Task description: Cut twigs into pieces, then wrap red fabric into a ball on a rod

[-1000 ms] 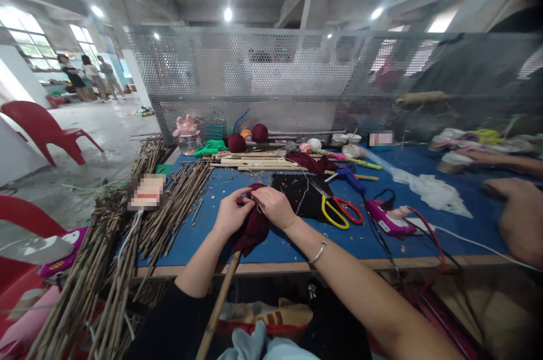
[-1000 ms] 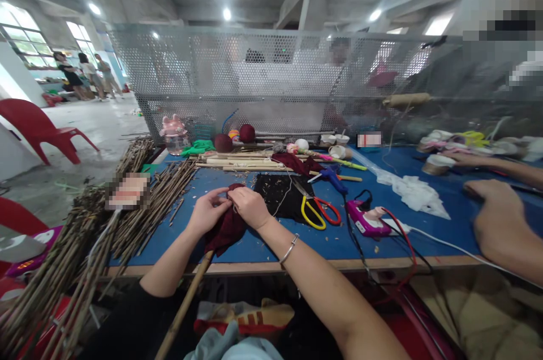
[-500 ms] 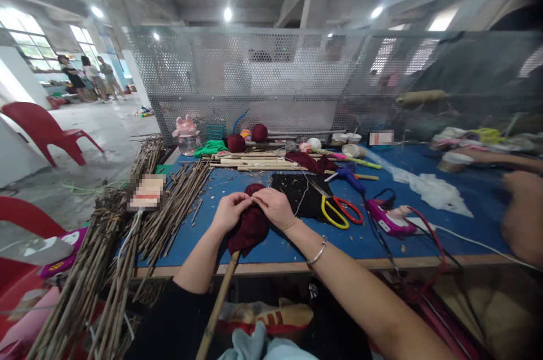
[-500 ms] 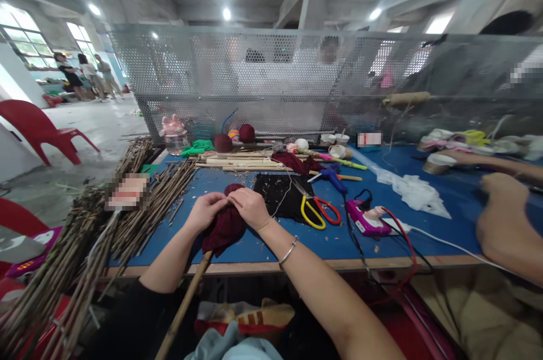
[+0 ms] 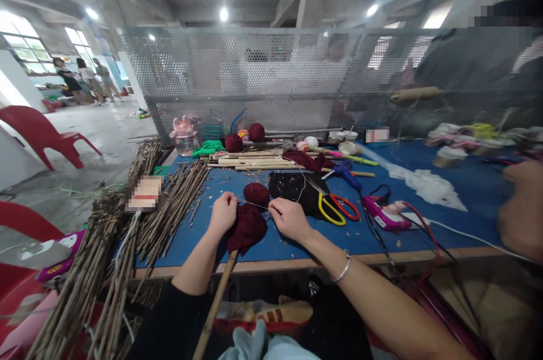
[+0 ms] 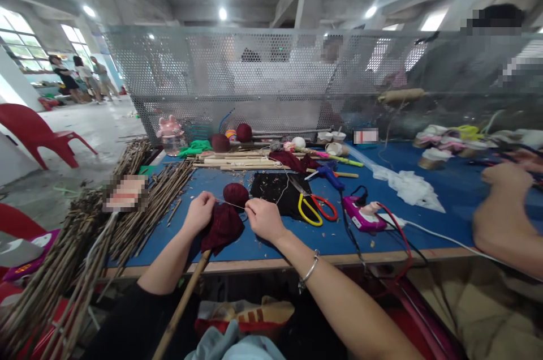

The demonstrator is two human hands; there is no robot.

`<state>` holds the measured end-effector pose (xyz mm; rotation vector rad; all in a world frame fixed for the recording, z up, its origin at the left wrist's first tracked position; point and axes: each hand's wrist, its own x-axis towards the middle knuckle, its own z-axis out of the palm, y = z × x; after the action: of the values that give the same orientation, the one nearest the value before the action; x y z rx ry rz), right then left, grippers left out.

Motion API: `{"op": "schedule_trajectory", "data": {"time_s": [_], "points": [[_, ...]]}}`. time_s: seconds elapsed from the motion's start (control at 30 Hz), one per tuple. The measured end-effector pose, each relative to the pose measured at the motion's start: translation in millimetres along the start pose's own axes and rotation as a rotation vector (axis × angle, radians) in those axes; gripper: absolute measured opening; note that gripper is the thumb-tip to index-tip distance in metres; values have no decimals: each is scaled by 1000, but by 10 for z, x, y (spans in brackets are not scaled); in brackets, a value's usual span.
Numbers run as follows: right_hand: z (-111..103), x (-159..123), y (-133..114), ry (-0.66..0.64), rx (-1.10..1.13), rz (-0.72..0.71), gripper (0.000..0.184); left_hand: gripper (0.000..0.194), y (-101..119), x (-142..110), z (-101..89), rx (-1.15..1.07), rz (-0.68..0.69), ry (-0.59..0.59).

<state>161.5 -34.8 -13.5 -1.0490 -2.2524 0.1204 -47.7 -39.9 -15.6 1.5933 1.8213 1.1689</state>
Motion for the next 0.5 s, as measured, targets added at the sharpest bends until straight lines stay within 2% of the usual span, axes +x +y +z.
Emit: {"op": "schedule_trajectory", "data": {"time_s": [0.13,0.3,0.4,0.5], "points": [[80,-15,24,-2,38,52,17,18,0,5,-1,96,-25,-1],[110,8,3,-27,38,95,17,18,-62,18,-10,88,-52,15],[91,20,35,-34,60,143,18,17,-104,23,-7,-17,-59,18],[28,48,130,-88,172,222,23,12,-86,30,-25,-248,-63,-10]]}}
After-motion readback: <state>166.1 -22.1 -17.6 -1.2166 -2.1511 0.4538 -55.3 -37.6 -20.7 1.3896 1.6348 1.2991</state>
